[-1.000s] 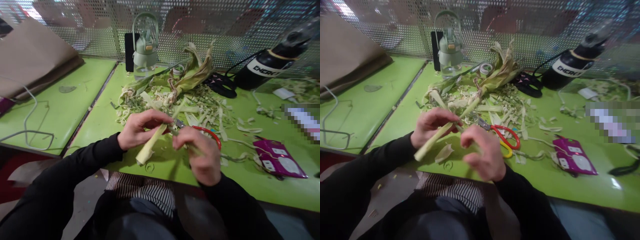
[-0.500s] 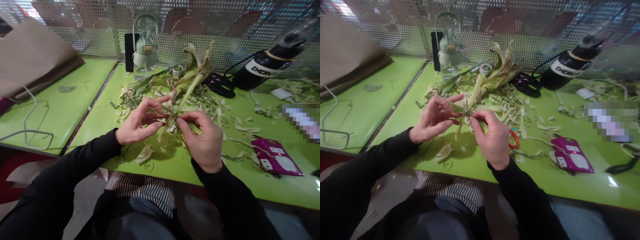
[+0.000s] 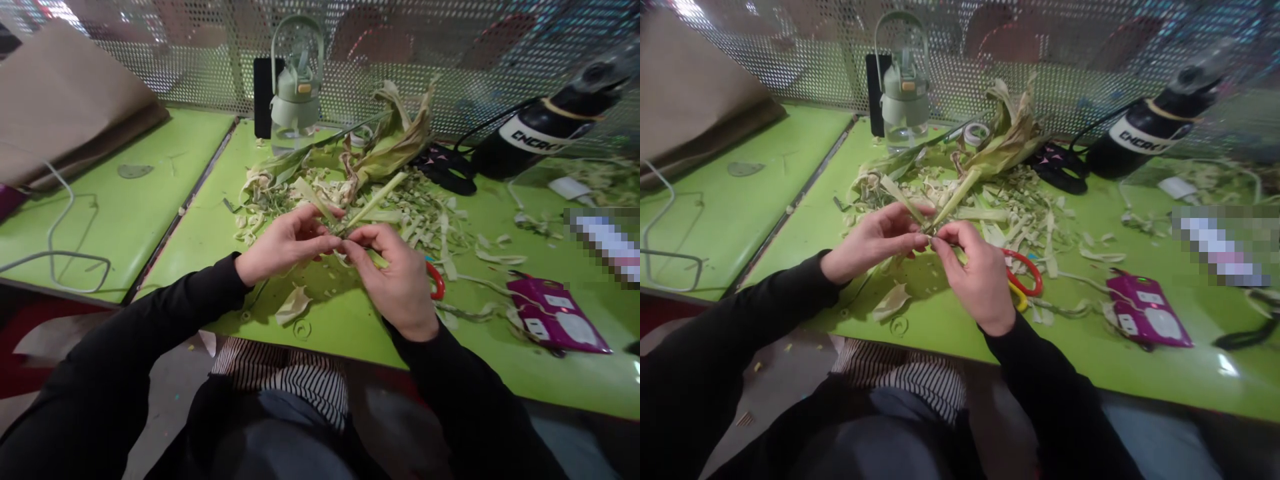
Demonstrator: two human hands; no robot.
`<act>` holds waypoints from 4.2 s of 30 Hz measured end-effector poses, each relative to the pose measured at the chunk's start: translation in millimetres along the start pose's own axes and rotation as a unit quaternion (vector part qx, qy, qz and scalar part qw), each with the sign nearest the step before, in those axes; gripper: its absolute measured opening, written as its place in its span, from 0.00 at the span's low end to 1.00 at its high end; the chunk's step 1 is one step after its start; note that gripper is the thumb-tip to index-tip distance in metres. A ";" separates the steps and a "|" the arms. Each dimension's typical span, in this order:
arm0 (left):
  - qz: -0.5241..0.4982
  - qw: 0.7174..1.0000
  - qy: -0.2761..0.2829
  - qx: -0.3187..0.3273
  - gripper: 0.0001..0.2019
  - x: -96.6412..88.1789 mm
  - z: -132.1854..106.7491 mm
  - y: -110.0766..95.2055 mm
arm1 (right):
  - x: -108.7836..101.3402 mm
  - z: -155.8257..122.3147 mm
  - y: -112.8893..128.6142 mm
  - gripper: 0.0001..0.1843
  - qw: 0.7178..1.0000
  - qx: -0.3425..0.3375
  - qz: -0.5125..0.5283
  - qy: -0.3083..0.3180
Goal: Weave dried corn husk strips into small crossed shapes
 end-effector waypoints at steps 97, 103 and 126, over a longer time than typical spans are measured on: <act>0.024 0.993 0.075 -0.085 0.07 -4.9 2.4 -4.2 | 0.7 -2.0 -2.8 0.17 0.996 0.057 0.019 0.068; 0.059 0.996 0.023 -0.068 0.09 -6.7 4.2 3.7 | 5.6 -3.7 -8.6 0.10 0.996 0.059 0.061 0.023; 0.276 0.959 -0.048 0.042 0.06 14.8 -11.4 3.5 | 12.6 -3.1 -14.4 0.08 0.971 0.109 0.211 -0.022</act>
Point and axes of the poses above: each hand's wrist, its own z-axis towards the middle knuckle, its own x-axis out of the palm, y = z × x, the point moved 4 cm from there along z, towards the middle knuckle, and after that the axes turned 7 degrees about -x, right-handed, at the moved point
